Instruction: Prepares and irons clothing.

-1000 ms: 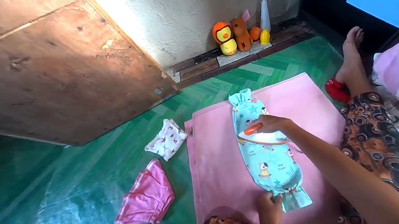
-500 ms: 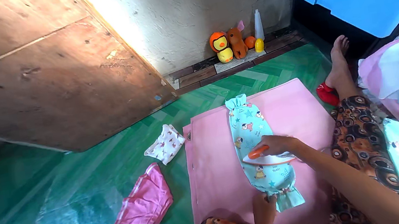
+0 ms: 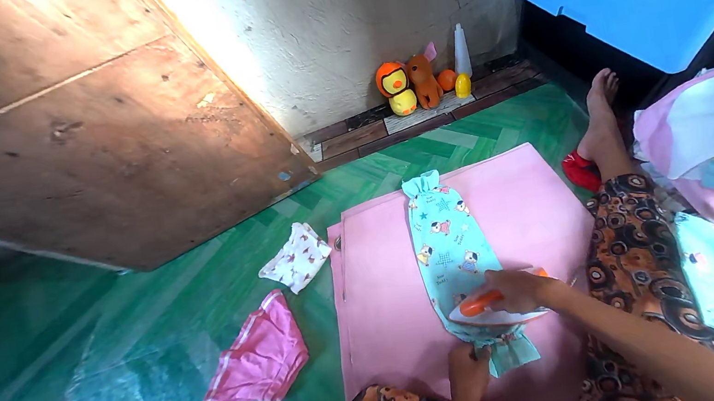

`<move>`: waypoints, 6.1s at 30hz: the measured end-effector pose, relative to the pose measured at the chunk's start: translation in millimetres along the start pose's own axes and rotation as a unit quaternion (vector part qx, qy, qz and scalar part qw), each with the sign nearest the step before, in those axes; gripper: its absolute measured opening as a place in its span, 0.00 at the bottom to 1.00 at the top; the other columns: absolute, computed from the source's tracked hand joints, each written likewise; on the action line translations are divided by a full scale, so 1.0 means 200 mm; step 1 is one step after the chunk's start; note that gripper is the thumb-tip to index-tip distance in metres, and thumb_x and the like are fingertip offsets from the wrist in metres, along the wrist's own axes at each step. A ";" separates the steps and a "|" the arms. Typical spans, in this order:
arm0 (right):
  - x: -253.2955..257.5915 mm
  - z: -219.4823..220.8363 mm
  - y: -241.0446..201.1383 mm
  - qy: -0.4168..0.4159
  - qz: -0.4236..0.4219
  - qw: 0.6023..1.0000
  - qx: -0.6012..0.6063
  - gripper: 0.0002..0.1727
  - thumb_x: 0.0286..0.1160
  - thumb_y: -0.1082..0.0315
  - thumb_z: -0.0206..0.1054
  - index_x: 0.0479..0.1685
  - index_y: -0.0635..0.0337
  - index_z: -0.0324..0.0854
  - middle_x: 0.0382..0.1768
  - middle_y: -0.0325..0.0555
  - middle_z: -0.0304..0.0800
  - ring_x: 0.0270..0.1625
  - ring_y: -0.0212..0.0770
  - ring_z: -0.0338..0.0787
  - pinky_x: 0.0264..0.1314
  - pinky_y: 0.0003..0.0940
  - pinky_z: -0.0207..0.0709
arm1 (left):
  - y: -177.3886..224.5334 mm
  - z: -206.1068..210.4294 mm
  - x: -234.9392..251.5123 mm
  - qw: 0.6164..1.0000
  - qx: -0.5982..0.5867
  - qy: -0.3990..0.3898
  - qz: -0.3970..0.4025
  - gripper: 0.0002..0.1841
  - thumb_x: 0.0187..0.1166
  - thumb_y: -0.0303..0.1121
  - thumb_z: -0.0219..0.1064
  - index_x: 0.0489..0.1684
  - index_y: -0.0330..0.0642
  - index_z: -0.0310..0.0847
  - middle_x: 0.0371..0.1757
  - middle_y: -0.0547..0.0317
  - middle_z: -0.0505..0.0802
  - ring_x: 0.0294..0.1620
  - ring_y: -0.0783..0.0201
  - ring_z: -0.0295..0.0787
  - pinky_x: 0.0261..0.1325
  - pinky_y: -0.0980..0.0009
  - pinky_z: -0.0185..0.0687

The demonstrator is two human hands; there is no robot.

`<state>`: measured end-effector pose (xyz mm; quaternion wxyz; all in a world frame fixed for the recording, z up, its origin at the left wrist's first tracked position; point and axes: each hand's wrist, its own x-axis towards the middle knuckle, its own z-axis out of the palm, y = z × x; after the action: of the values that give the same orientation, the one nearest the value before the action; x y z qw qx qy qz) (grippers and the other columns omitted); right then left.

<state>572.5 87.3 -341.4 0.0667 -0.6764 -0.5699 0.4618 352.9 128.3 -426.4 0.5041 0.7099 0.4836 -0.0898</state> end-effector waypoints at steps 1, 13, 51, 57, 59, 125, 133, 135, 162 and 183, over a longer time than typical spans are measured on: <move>-0.02 0.01 0.00 -0.004 0.001 1.000 -0.003 0.23 0.89 0.60 0.62 0.82 0.39 0.79 0.71 0.64 0.79 0.72 0.63 0.81 0.74 0.63 0.73 | 0.00 0.00 0.00 1.000 0.000 0.000 0.001 0.18 0.85 0.41 0.67 0.46 0.29 0.89 0.39 0.43 0.94 0.37 0.54 0.93 0.50 0.54 0.89; -0.12 0.12 0.21 0.052 -0.063 0.994 -0.070 0.27 0.91 0.47 0.56 0.88 0.30 0.70 0.70 0.55 0.89 0.71 0.62 0.88 0.72 0.67 0.75 | 0.02 0.00 0.00 0.999 0.030 0.006 -0.017 0.26 0.80 0.55 0.70 0.45 0.34 0.91 0.40 0.43 0.94 0.41 0.50 0.93 0.54 0.48 0.87; 0.20 0.12 -0.16 0.241 -0.013 0.963 0.121 0.25 0.93 0.51 0.51 0.77 0.48 0.83 0.67 0.60 0.82 0.61 0.54 0.87 0.67 0.51 0.81 | 0.29 -0.01 -0.03 0.971 0.008 0.222 0.093 0.29 0.76 0.37 0.73 0.77 0.35 0.76 0.51 0.41 0.92 0.47 0.46 0.92 0.54 0.46 0.86; 0.04 0.10 -0.14 0.290 -0.039 0.943 0.157 0.23 0.91 0.53 0.54 0.70 0.52 0.88 0.60 0.59 0.86 0.60 0.50 0.86 0.67 0.45 0.80 | 0.36 0.05 -0.08 0.962 0.000 0.243 0.129 0.22 0.79 0.35 0.70 0.71 0.36 0.81 0.34 0.43 0.93 0.34 0.46 0.91 0.44 0.46 0.86; -0.01 0.09 -0.12 0.292 -0.053 0.942 0.158 0.23 0.91 0.54 0.54 0.68 0.54 0.89 0.57 0.57 0.86 0.57 0.48 0.86 0.64 0.43 0.80 | 0.37 0.08 -0.09 0.956 0.004 0.251 0.149 0.21 0.80 0.37 0.69 0.68 0.36 0.84 0.30 0.45 0.92 0.31 0.47 0.90 0.41 0.46 0.85; -0.03 0.04 0.16 0.046 -0.150 0.977 -0.146 0.25 0.92 0.50 0.57 0.82 0.47 0.77 0.58 0.67 0.90 0.58 0.69 0.91 0.61 0.67 0.80 | 0.06 0.08 -0.23 0.962 0.120 0.145 0.196 0.12 0.78 0.24 0.65 0.52 0.36 0.93 0.54 0.43 0.95 0.60 0.42 0.91 0.65 0.41 0.81; -0.07 0.07 0.20 0.024 -0.172 0.967 -0.188 0.26 0.94 0.50 0.54 0.83 0.49 0.75 0.52 0.70 0.89 0.51 0.71 0.91 0.56 0.66 0.81 | 0.05 0.09 -0.24 0.987 0.115 0.054 0.102 0.23 0.81 0.31 0.66 0.75 0.36 0.78 0.55 0.37 0.93 0.55 0.42 0.93 0.63 0.45 0.85; 0.01 0.11 0.11 0.045 -0.191 0.963 -0.185 0.25 0.93 0.50 0.55 0.82 0.48 0.76 0.51 0.68 0.90 0.49 0.70 0.92 0.53 0.66 0.82 | 0.06 0.09 -0.24 0.987 0.127 0.039 0.088 0.22 0.81 0.32 0.66 0.74 0.37 0.79 0.55 0.39 0.93 0.56 0.43 0.92 0.64 0.46 0.85; -0.13 -0.01 0.32 0.048 -0.151 0.970 -0.186 0.26 0.94 0.49 0.53 0.83 0.48 0.75 0.52 0.69 0.90 0.48 0.69 0.92 0.51 0.65 0.82 | 0.08 0.09 -0.15 0.989 0.147 0.011 0.020 0.19 0.82 0.32 0.65 0.70 0.38 0.81 0.60 0.39 0.91 0.60 0.45 0.90 0.65 0.47 0.84; 0.37 -0.18 -0.07 0.138 -0.030 0.983 -0.120 0.27 0.95 0.49 0.49 0.85 0.48 0.70 0.59 0.68 0.89 0.61 0.70 0.89 0.63 0.67 0.78 | 0.09 0.11 -0.17 0.983 0.161 0.080 0.048 0.16 0.81 0.34 0.65 0.61 0.40 0.88 0.60 0.39 0.91 0.65 0.42 0.87 0.68 0.47 0.82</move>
<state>582.4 169.4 -352.2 0.0770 -0.7190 -0.6268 0.2901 356.9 90.3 -404.4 0.3466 0.8091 0.4669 -0.0855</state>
